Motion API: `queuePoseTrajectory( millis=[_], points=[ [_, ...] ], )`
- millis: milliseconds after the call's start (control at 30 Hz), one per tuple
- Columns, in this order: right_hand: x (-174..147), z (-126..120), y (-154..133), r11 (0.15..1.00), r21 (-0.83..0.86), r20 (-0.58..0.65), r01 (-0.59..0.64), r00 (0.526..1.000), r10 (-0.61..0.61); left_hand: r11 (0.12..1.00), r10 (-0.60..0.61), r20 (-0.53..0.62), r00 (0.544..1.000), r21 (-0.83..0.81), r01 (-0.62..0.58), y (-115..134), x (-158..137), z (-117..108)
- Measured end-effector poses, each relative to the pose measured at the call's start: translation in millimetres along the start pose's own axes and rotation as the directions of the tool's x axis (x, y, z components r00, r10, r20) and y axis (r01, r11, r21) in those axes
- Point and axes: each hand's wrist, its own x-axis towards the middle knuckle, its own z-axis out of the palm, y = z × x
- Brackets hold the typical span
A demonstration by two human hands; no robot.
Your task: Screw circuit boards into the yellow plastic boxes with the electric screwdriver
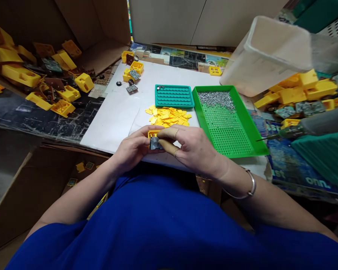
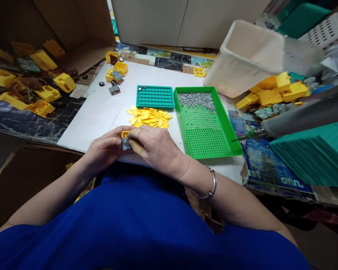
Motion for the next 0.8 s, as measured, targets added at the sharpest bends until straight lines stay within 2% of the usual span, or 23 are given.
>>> queuePoseTrajectory(
  millis=[167, 333, 533, 800],
  points=[
    [5.2, -1.4, -3.8, 0.996, -0.008, 0.042, -0.092, 0.995, 0.093, 0.999, 0.008, 0.051, 0.999, -0.034, -0.007, 1.3, 0.1, -5.1],
    [8.1, -3.7, -6.6, 0.991, -0.018, 0.079, -0.134, 0.988, 0.135, 1.0, -0.008, 0.088, 0.996, -0.015, 0.01, 3.8, -1.4, -5.2],
    [9.0, -3.4, -7.9, 0.99, -0.068, 0.067, -0.12, 0.99, 0.124, 1.0, -0.008, 0.103, 0.995, 0.022, 0.006, 2.8, -1.5, -4.3],
    [8.2, -1.8, -4.3, 0.997, -0.037, -0.04, -0.067, 0.997, 0.065, 0.999, 0.003, 0.134, 0.991, 0.031, -0.008, 7.6, -3.1, -2.5]
  ],
)
